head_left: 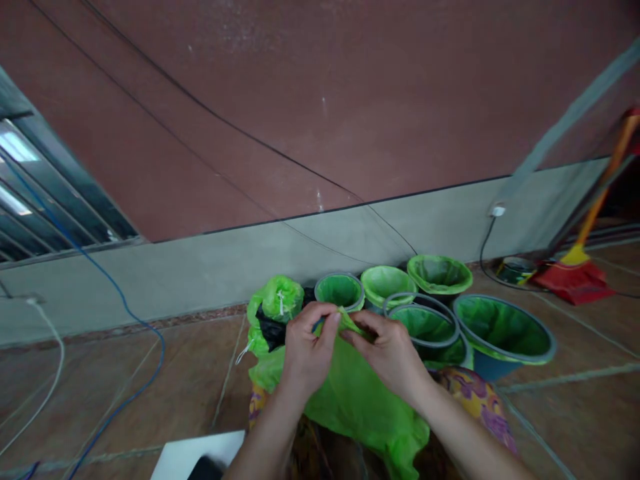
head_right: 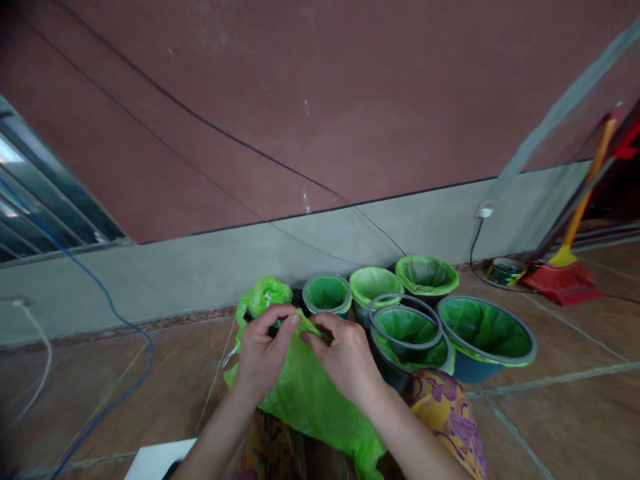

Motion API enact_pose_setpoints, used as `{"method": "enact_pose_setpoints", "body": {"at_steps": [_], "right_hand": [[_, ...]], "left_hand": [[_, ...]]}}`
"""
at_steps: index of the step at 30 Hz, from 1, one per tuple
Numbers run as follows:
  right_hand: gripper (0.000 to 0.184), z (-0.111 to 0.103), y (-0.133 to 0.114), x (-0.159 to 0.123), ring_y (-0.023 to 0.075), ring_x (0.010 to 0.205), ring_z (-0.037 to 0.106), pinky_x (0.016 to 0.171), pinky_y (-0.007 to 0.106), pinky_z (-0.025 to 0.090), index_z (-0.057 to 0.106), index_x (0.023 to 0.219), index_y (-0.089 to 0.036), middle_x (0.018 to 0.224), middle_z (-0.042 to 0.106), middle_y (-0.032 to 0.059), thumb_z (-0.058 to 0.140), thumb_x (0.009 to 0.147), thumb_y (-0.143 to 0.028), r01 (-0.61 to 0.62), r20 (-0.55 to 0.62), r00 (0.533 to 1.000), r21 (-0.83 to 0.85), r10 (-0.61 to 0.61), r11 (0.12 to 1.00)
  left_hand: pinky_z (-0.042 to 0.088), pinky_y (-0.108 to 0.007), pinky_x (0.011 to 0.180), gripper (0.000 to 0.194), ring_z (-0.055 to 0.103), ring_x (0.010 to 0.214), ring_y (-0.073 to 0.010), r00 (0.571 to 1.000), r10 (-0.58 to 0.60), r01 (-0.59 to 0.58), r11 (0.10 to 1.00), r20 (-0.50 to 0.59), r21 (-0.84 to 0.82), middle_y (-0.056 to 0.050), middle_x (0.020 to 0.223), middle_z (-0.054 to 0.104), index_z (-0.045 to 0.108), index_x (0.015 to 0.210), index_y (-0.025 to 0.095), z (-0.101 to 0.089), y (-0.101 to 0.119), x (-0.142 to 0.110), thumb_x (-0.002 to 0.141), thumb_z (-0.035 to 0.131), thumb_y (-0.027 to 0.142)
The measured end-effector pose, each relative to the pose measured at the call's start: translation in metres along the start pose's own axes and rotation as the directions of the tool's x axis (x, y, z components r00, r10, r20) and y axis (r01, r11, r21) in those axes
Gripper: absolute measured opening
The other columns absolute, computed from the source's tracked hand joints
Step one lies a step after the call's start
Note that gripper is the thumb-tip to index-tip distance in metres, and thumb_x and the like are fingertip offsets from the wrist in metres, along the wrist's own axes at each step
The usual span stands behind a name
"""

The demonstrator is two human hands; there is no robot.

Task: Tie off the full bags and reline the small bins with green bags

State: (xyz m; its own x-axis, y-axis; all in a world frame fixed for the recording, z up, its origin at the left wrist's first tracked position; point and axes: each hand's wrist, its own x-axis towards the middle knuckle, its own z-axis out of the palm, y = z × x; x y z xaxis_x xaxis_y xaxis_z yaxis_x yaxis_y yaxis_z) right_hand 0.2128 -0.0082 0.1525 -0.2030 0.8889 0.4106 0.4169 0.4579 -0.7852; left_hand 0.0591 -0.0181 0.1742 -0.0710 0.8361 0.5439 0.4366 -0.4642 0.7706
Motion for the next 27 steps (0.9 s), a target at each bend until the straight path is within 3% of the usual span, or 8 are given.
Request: {"method": "enact_pose_setpoints", "body": {"at_steps": [3,8,13,17,20,23,25,27], "right_hand": [[0.017,-0.001,0.012,-0.009,0.0127,0.064,0.058,0.058,0.021,0.040,0.071,0.082,-0.020,0.069,0.065,-0.0038,0.060,0.086,-0.032,-0.099,0.101,0.990,0.018,0.096,0.995],[0.024,-0.007,0.041,-0.024,0.0157,0.070,0.062,0.064,0.023,0.045,0.072,0.078,-0.019,0.072,0.068,-0.0021,0.059,0.086,-0.037,-0.166,0.087,0.982,0.004,0.165,0.986],[0.028,-0.017,0.074,-0.033,0.0183,0.074,0.066,0.069,0.026,0.050,0.075,0.085,-0.020,0.080,0.073,0.0011,0.060,0.085,-0.044,-0.202,0.033,0.979,0.020,0.201,0.979],[0.029,-0.029,0.095,-0.038,0.0184,0.071,0.066,0.066,0.026,0.050,0.075,0.087,-0.021,0.078,0.073,0.0008,0.057,0.086,-0.045,-0.227,0.023,0.973,-0.064,0.229,0.972],[0.031,-0.037,0.111,-0.039,0.0191,0.070,0.067,0.067,0.029,0.051,0.075,0.091,-0.022,0.083,0.075,0.0020,0.055,0.086,-0.045,-0.287,-0.057,0.958,-0.120,0.282,0.950],[0.037,-0.040,0.131,-0.039,0.0221,0.076,0.069,0.073,0.034,0.053,0.074,0.097,-0.020,0.097,0.076,0.0065,0.057,0.082,-0.049,-0.374,-0.230,0.913,-0.139,0.338,0.917],[0.043,-0.038,0.142,-0.038,0.0247,0.082,0.070,0.078,0.039,0.053,0.072,0.101,-0.019,0.101,0.075,0.0094,0.059,0.078,-0.052,-0.423,-0.322,0.869,-0.092,0.375,0.901],[0.047,-0.033,0.146,-0.039,0.0255,0.081,0.070,0.076,0.040,0.054,0.070,0.099,-0.018,0.095,0.076,0.0105,0.061,0.076,-0.058,-0.478,-0.331,0.820,0.054,0.467,0.877]], "left_hand": [[0.049,-0.025,0.073,0.017,0.062,0.075,-0.0145,0.991,-0.067,0.064,0.998,-0.115,-0.027,-0.001,0.078,0.068,0.068,0.087,0.019,-0.013,-0.006,0.002,0.088,0.059,0.033],[0.045,-0.021,0.066,0.018,0.056,0.069,-0.0115,0.942,-0.076,0.068,0.997,-0.326,-0.036,0.001,0.073,0.061,0.065,0.085,0.018,-0.038,-0.017,0.015,0.087,0.059,0.035],[0.041,-0.019,0.059,0.020,0.052,0.064,-0.0093,0.866,-0.108,0.074,0.993,-0.489,-0.088,0.002,0.072,0.060,0.062,0.085,0.018,-0.060,-0.030,0.025,0.085,0.058,0.037],[0.040,-0.017,0.057,0.019,0.050,0.061,-0.0076,0.785,-0.066,0.053,0.998,-0.616,-0.040,0.004,0.070,0.058,0.061,0.080,0.017,-0.077,-0.026,0.032,0.080,0.063,0.036],[0.040,-0.017,0.056,0.020,0.049,0.060,-0.0069,0.749,-0.006,0.014,1.000,-0.662,0.007,0.004,0.070,0.058,0.061,0.078,0.017,-0.089,-0.015,0.039,0.079,0.064,0.036],[0.040,-0.017,0.055,0.020,0.050,0.060,-0.0068,0.729,0.056,-0.024,0.998,-0.682,0.057,0.004,0.069,0.059,0.062,0.078,0.016,-0.098,-0.004,0.043,0.079,0.066,0.036],[0.042,-0.017,0.056,0.019,0.052,0.062,-0.0071,0.719,0.092,-0.053,0.996,-0.689,0.077,0.004,0.071,0.060,0.063,0.079,0.016,-0.102,0.000,0.044,0.078,0.067,0.035],[0.043,-0.017,0.058,0.017,0.054,0.064,-0.0074,0.710,0.114,-0.074,0.993,-0.695,0.088,0.003,0.074,0.062,0.064,0.081,0.016,-0.105,0.000,0.042,0.079,0.068,0.033]]}}
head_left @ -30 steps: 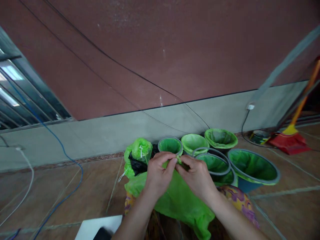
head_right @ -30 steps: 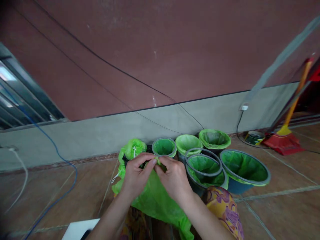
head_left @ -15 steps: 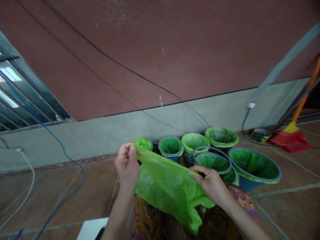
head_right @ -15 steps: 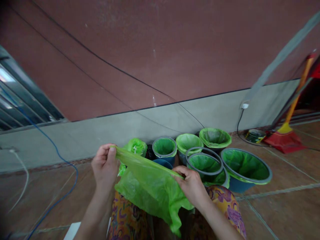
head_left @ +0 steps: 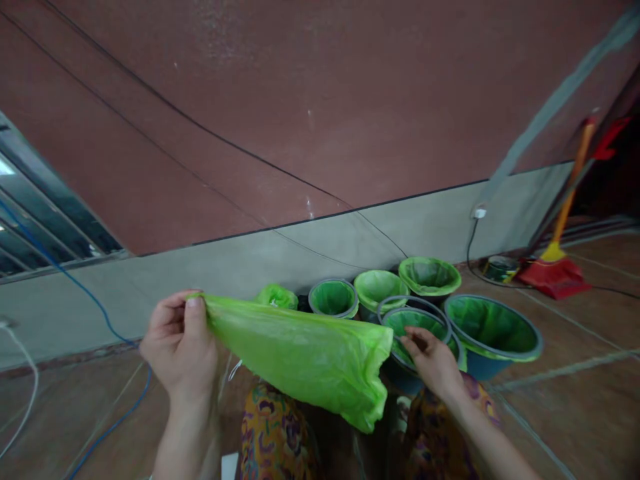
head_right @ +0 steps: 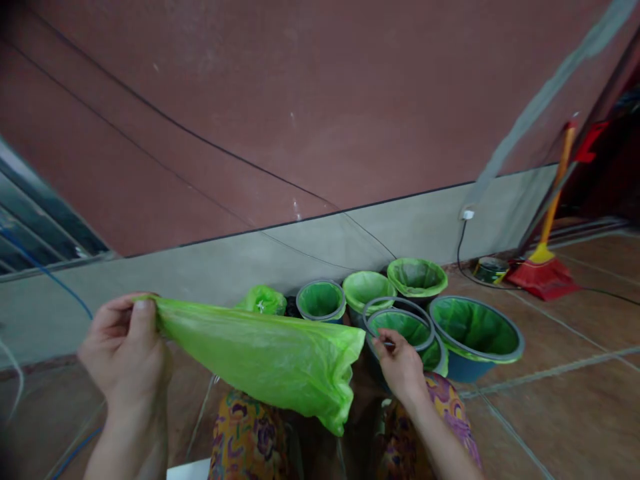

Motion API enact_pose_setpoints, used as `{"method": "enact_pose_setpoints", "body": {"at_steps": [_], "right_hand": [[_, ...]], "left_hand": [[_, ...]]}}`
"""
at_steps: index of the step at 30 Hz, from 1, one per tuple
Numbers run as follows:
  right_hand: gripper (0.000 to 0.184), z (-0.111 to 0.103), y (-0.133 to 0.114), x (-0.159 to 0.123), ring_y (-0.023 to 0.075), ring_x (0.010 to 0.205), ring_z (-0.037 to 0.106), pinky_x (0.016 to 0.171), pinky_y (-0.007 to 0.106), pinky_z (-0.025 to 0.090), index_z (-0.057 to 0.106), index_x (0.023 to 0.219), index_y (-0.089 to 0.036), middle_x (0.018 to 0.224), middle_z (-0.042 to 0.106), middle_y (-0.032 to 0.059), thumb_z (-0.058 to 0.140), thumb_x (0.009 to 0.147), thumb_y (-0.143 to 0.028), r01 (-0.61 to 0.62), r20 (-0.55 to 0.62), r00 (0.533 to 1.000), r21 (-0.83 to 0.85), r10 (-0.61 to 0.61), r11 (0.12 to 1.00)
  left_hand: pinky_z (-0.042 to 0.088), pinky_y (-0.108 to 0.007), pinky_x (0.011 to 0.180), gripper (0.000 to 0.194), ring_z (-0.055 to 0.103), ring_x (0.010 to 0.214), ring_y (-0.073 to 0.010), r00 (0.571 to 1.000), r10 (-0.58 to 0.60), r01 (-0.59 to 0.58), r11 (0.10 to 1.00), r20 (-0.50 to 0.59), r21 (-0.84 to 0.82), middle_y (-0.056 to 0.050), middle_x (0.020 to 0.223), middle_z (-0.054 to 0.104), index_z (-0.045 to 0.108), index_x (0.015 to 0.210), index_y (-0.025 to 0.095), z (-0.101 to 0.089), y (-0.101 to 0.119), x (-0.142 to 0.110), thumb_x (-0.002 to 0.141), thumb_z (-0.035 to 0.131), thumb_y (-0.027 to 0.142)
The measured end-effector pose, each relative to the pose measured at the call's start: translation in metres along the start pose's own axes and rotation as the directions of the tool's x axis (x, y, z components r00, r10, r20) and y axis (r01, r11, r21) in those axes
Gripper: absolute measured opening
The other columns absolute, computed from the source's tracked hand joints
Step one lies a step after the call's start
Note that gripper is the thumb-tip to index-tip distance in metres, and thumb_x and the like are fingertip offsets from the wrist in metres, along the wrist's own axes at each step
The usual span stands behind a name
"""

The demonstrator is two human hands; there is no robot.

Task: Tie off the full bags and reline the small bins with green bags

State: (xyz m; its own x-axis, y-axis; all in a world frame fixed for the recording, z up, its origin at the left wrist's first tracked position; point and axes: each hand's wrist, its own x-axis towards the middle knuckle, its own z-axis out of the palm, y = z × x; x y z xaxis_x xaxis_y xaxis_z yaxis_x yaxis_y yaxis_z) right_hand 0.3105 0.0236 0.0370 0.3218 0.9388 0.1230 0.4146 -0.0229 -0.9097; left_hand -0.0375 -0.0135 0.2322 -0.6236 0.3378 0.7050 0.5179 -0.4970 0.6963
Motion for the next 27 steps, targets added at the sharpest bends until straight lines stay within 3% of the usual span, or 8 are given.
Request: {"method": "enact_pose_setpoints", "body": {"at_steps": [3,5,7,10,13,16,22,27], "right_hand": [[0.053,0.011,-0.010,-0.016,0.0230,0.073,0.070,0.066,0.036,0.055,0.068,0.092,-0.018,0.085,0.076,0.0103,0.058,0.076,-0.068,-0.295,0.167,0.951,0.250,0.260,0.922],[0.058,0.021,-0.024,-0.036,0.0208,0.071,0.070,0.062,0.033,0.054,0.067,0.094,-0.019,0.085,0.076,0.0100,0.054,0.078,-0.073,-0.509,0.360,0.846,0.328,0.393,0.796],[0.060,0.033,-0.036,-0.058,0.0194,0.073,0.071,0.063,0.031,0.053,0.065,0.101,-0.020,0.089,0.076,0.0095,0.052,0.079,-0.075,-0.642,0.512,0.741,0.348,0.435,0.683],[0.058,0.053,-0.040,-0.088,0.0189,0.082,0.072,0.072,0.032,0.053,0.057,0.114,-0.023,0.097,0.075,0.0070,0.068,0.074,-0.064,-0.716,0.581,0.684,0.423,0.440,0.555],[0.087,0.076,-0.030,-0.110,0.0205,0.087,0.071,0.076,0.034,0.054,0.045,0.128,-0.027,0.097,0.072,0.0018,0.088,0.054,-0.045,-0.743,0.577,0.668,0.486,0.470,0.461],[0.101,0.098,-0.022,-0.122,0.0218,0.089,0.069,0.071,0.031,0.052,0.043,0.129,-0.028,0.095,0.071,-0.0005,0.092,0.042,-0.038,-0.693,0.511,0.720,0.562,0.469,0.452],[0.070,0.128,-0.030,-0.110,0.0214,0.086,0.065,0.059,0.028,0.050,0.054,0.110,-0.026,0.085,0.068,-0.0005,0.082,0.055,-0.058,-0.730,0.469,0.682,0.479,0.562,0.487],[0.060,0.142,-0.040,-0.074,0.0199,0.086,0.066,0.058,0.025,0.047,0.054,0.101,-0.025,0.085,0.071,0.0003,0.082,0.055,-0.053,-0.705,0.416,0.694,0.557,0.588,0.439]], "left_hand": [[0.045,-0.018,0.061,0.016,0.056,0.068,-0.0078,1.000,0.010,-0.010,1.000,-0.004,0.000,0.003,0.078,0.064,0.065,0.085,0.017,-0.003,-0.001,-0.003,0.081,0.067,0.033],[0.045,-0.018,0.060,0.017,0.055,0.067,-0.0081,1.000,0.004,-0.004,1.000,-0.005,0.016,0.003,0.077,0.064,0.065,0.085,0.017,-0.003,0.000,-0.007,0.082,0.066,0.034],[0.044,-0.018,0.057,0.018,0.054,0.065,-0.0079,1.000,-0.006,0.006,0.999,0.005,0.039,0.003,0.075,0.063,0.064,0.084,0.017,-0.002,0.000,-0.011,0.081,0.066,0.034],[0.043,-0.017,0.055,0.018,0.052,0.061,-0.0071,0.999,-0.031,0.029,0.998,0.041,0.053,0.003,0.072,0.062,0.064,0.082,0.016,-0.001,-0.003,-0.015,0.080,0.065,0.034],[0.042,-0.017,0.054,0.018,0.051,0.059,-0.0067,0.997,-0.048,0.044,0.997,0.066,0.056,0.003,0.070,0.061,0.063,0.079,0.016,-0.001,-0.013,-0.017,0.078,0.065,0.034],[0.042,-0.017,0.055,0.019,0.050,0.058,-0.0063,0.996,-0.062,0.058,0.997,0.063,0.056,0.004,0.068,0.060,0.062,0.078,0.017,-0.001,-0.024,-0.020,0.077,0.065,0.035],[0.041,-0.019,0.057,0.021,0.050,0.057,-0.0070,0.995,-0.078,0.073,0.995,0.066,0.073,0.004,0.067,0.059,0.060,0.078,0.017,-0.002,-0.033,-0.028,0.077,0.063,0.038],[0.043,-0.019,0.059,0.020,0.052,0.059,-0.0074,0.995,-0.085,0.083,0.996,0.054,0.041,0.004,0.069,0.060,0.061,0.080,0.017,-0.008,-0.034,-0.032,0.078,0.063,0.036]]}}
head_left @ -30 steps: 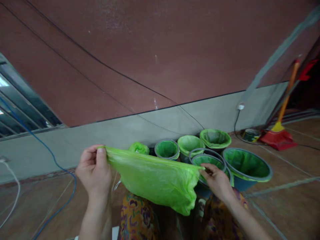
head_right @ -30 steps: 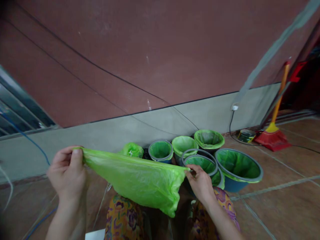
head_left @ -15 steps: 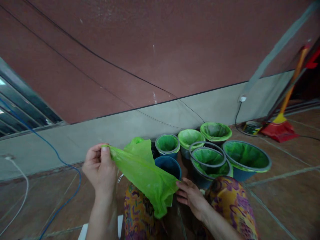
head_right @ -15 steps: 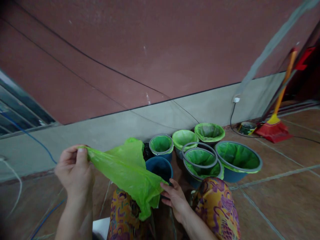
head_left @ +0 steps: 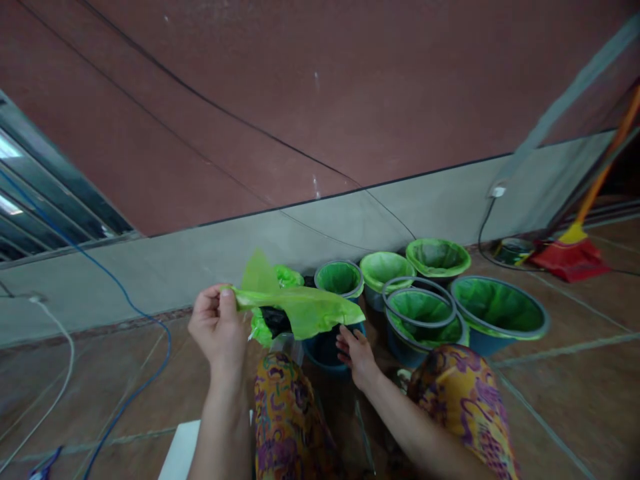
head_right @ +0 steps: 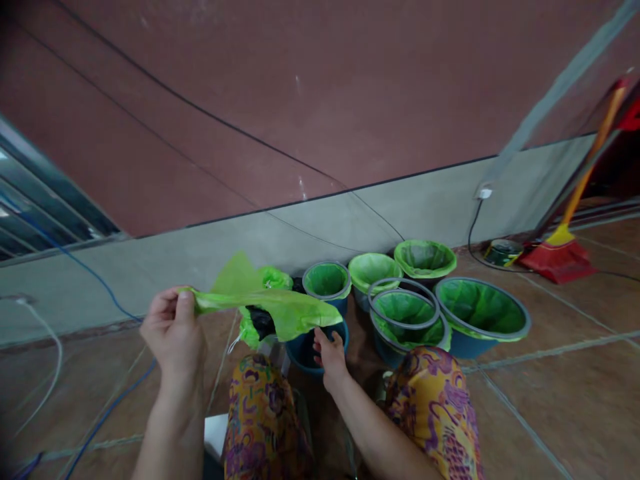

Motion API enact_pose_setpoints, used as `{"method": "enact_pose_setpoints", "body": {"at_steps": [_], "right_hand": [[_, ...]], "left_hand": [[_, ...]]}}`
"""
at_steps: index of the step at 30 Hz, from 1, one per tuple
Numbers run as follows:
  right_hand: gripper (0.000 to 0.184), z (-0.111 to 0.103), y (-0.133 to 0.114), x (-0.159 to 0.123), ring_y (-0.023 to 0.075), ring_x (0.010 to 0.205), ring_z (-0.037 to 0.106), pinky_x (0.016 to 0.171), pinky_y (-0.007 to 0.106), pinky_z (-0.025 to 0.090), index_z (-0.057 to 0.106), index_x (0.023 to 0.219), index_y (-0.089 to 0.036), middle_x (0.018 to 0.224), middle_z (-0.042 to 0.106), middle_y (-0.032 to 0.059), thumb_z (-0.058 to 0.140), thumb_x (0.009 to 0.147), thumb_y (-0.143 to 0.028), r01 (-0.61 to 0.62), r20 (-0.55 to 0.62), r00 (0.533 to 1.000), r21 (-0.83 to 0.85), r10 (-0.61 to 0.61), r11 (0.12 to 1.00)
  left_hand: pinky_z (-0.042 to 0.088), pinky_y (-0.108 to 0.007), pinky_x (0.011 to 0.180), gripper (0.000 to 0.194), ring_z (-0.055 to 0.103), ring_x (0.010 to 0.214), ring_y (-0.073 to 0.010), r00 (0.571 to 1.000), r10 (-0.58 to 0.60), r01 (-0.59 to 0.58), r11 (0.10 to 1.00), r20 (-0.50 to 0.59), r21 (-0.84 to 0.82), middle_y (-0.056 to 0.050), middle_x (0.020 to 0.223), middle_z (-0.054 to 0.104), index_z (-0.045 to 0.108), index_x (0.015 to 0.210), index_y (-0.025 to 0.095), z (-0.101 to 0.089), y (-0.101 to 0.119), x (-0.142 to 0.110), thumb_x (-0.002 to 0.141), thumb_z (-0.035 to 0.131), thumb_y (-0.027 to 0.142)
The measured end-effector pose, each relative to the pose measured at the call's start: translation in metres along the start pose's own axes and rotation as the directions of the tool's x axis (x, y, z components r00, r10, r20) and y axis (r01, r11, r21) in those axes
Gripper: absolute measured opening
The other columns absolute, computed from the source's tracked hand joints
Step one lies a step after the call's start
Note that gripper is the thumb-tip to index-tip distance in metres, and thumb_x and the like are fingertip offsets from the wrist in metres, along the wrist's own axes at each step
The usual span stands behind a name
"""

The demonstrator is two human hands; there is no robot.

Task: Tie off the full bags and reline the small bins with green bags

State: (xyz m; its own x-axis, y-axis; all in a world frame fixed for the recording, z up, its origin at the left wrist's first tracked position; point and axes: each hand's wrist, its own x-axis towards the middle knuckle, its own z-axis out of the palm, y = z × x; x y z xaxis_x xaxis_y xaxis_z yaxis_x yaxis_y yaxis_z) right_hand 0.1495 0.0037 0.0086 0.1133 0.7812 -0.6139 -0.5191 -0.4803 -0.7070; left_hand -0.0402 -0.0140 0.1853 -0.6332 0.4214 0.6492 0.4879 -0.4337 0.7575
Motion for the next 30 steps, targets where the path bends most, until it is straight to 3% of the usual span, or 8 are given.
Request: {"method": "enact_pose_setpoints", "body": {"at_steps": [6,9,13,18,21,25,30], "right_hand": [[0.043,0.011,-0.053,0.026,0.0175,0.085,0.063,0.065,0.026,0.045,0.064,0.088,-0.024,0.088,0.071,-0.0008,0.079,0.054,-0.046,0.282,0.109,0.951,0.076,-0.289,0.956],[0.039,0.017,-0.071,0.029,0.0154,0.073,0.059,0.062,0.026,0.042,0.064,0.083,-0.022,0.077,0.069,-0.0017,0.078,0.050,-0.038,0.344,0.122,0.929,0.059,-0.349,0.937],[0.035,0.023,-0.065,0.023,0.0146,0.067,0.058,0.061,0.026,0.041,0.065,0.079,-0.020,0.073,0.070,-0.0012,0.075,0.048,-0.032,0.315,0.154,0.936,0.029,-0.316,0.949],[0.034,0.020,-0.041,0.016,0.0169,0.062,0.062,0.060,0.029,0.046,0.065,0.076,-0.019,0.066,0.070,-0.0008,0.071,0.043,-0.020,0.163,0.241,0.957,0.017,-0.162,0.987],[0.035,0.007,-0.044,0.019,0.0184,0.058,0.064,0.057,0.030,0.048,0.064,0.075,-0.019,0.062,0.069,-0.0008,0.073,0.042,-0.018,0.167,0.235,0.955,0.068,-0.179,0.984],[0.036,-0.024,-0.069,0.029,0.0169,0.056,0.064,0.057,0.030,0.051,0.065,0.076,-0.019,0.063,0.070,-0.0009,0.081,0.044,-0.023,0.290,0.172,0.935,0.127,-0.309,0.948],[0.053,-0.065,-0.105,0.035,0.0157,0.055,0.060,0.055,0.028,0.049,0.066,0.088,-0.020,0.061,0.068,-0.0028,0.088,0.042,-0.029,0.403,0.087,0.911,0.020,-0.403,0.915]], "left_hand": [[0.045,-0.019,0.060,0.018,0.055,0.062,-0.0086,0.999,-0.036,0.036,0.999,-0.007,0.018,0.003,0.070,0.063,0.064,0.082,0.016,-0.013,-0.001,-0.005,0.079,0.064,0.034],[0.046,-0.019,0.061,0.018,0.056,0.065,-0.0091,0.998,-0.063,0.063,0.998,-0.029,-0.013,0.002,0.074,0.064,0.066,0.084,0.017,-0.015,-0.001,-0.008,0.078,0.066,0.033],[0.045,-0.019,0.059,0.018,0.055,0.063,-0.0087,0.993,-0.102,0.101,0.995,-0.055,-0.023,0.002,0.071,0.063,0.065,0.082,0.016,-0.011,0.002,-0.009,0.075,0.067,0.033],[0.043,-0.019,0.056,0.019,0.053,0.060,-0.0089,0.989,-0.139,0.139,0.990,-0.051,-0.006,0.003,0.068,0.061,0.063,0.079,0.016,-0.007,-0.003,-0.009,0.074,0.064,0.035],[0.042,-0.020,0.056,0.020,0.051,0.059,-0.0088,0.988,-0.140,0.141,0.990,-0.059,0.023,0.003,0.067,0.059,0.062,0.080,0.016,-0.011,-0.015,-0.006,0.075,0.063,0.036],[0.041,-0.022,0.060,0.022,0.049,0.061,-0.0091,0.982,-0.154,0.164,0.983,-0.113,0.083,0.004,0.067,0.057,0.061,0.079,0.016,-0.020,-0.044,-0.002,0.073,0.061,0.038],[0.039,-0.025,0.061,0.029,0.048,0.061,-0.0108,0.951,-0.263,0.288,0.945,-0.163,0.155,0.004,0.066,0.055,0.062,0.078,0.016,-0.026,-0.089,-0.005,0.070,0.059,0.043]]}}
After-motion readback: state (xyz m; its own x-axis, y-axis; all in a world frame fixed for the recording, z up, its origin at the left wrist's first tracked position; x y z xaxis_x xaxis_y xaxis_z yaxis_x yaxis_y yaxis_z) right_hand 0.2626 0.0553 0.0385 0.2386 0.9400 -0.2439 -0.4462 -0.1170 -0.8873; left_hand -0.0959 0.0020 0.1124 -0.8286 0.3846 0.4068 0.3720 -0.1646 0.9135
